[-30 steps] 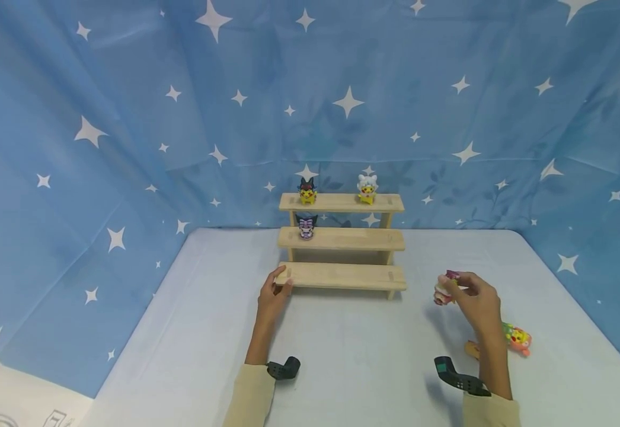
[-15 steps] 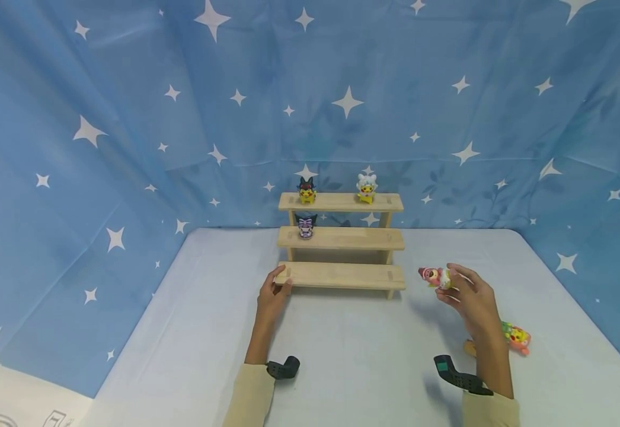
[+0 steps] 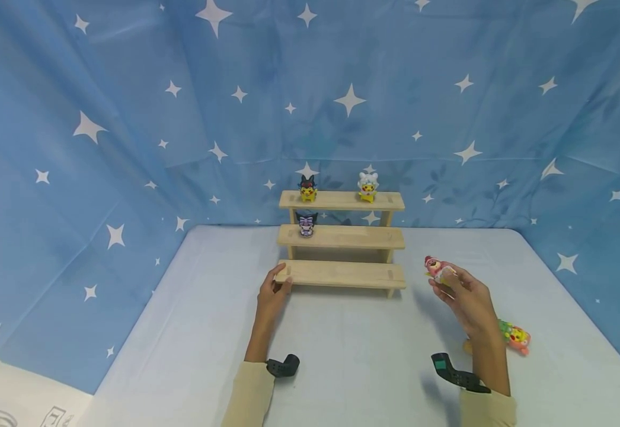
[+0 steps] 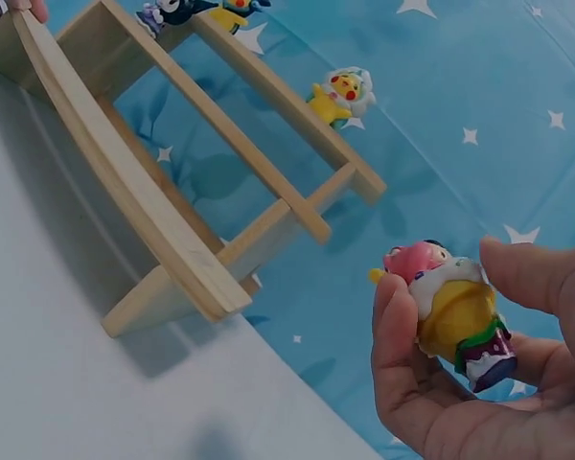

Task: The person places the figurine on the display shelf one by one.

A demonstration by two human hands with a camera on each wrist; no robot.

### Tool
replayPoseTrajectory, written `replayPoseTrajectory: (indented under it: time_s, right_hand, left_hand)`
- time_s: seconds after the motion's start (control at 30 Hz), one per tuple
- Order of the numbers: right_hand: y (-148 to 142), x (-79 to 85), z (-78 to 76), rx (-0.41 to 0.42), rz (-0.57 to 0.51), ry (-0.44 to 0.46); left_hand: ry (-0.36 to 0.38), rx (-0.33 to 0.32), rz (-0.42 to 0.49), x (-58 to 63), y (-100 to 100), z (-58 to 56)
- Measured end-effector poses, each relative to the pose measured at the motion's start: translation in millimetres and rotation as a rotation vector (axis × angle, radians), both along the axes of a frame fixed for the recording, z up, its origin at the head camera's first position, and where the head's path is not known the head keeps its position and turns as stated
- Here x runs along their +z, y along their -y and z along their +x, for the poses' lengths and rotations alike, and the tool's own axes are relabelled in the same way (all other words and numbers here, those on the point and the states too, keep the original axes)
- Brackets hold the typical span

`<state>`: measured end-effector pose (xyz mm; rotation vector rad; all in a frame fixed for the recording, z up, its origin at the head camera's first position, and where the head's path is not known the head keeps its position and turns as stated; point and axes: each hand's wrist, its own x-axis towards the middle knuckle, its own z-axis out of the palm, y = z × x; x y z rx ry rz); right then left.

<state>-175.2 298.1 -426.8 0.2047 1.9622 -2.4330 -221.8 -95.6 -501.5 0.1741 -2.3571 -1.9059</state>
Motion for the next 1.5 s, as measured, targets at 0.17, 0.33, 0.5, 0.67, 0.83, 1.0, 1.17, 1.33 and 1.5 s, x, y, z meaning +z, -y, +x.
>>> replayPoseTrajectory:
  time_s: [0.17, 0.33, 0.5, 0.67, 0.83, 1.0, 1.17, 1.33, 1.5]
  right_hand:
    - [3, -1.2, -1.0, -0.011, -0.026, -0.033]
    - [6, -0.8, -3.0, -0.017, -0.028, -0.031]
    - [11, 0.7, -6.3, -0.044, 0.023, -0.006]
    - [19, 3.1, -11.6, -0.119, 0.149, 0.035]
    - [29, 5.0, -16.4, -0.232, 0.21, 0.175]
    - [36, 5.4, -20.0, -0.27, 0.136, 0.198]
    - [38, 6.1, -21.4, -0.241, 0.036, 0.142]
    - [41, 5.8, -21.5, -0.183, -0.061, 0.067]
    - [47, 5.1, -25.5, -0.174, -0.048, 0.039]
  left_hand:
    - [-0.002, -0.008, 0.013, -1.3, 0, -1.1]
    - [0.001, -0.004, 0.025, -1.0, 1, -1.8]
    - [0.017, -0.005, 0.035, 0.0, 0, -1.2]
    - [0.034, -0.005, 0.059, -0.9, -1, -1.3]
    - [0.039, 0.004, 0.048, -1.3, -1, -1.2]
    - [0.033, 0.004, 0.031, -1.0, -1, -0.6]
    - [0.021, 0.008, 0.025, -1.1, -1, -0.5]
    - [0.02, 0.006, 0.023, -2.3, -1, -1.4]
    - [0.028, 0.016, 0.02, -3.7, -1, -2.8]
